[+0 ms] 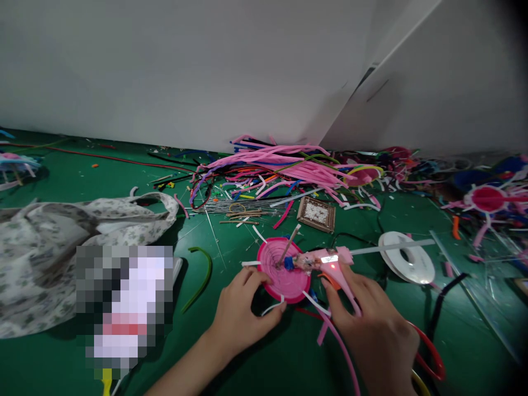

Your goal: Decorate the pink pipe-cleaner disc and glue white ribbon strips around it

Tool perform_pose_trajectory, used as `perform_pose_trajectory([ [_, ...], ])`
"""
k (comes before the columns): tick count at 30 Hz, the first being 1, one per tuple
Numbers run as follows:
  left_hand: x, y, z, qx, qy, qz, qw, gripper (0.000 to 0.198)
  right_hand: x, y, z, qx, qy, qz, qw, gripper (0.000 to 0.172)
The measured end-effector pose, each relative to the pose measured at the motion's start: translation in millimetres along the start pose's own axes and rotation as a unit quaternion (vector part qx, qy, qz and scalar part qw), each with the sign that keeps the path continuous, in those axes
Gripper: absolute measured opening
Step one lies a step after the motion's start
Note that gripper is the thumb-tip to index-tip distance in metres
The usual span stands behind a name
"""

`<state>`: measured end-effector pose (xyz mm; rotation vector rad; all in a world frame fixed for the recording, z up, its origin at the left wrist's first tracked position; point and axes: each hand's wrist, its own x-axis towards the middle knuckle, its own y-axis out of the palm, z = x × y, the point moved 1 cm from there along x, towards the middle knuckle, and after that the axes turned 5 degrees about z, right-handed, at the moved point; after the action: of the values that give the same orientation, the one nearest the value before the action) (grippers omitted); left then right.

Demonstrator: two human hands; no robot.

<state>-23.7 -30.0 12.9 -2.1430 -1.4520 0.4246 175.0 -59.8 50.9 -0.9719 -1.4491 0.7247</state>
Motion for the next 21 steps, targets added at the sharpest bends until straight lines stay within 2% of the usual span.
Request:
perform_pose_trajectory([
  [21,-0.6,1.0,1.8,0.012,-0.002,0.004,1.0,0.026,4.7,1.9,-0.9,0.041,-0.015,-0.005,0.999,0.045],
])
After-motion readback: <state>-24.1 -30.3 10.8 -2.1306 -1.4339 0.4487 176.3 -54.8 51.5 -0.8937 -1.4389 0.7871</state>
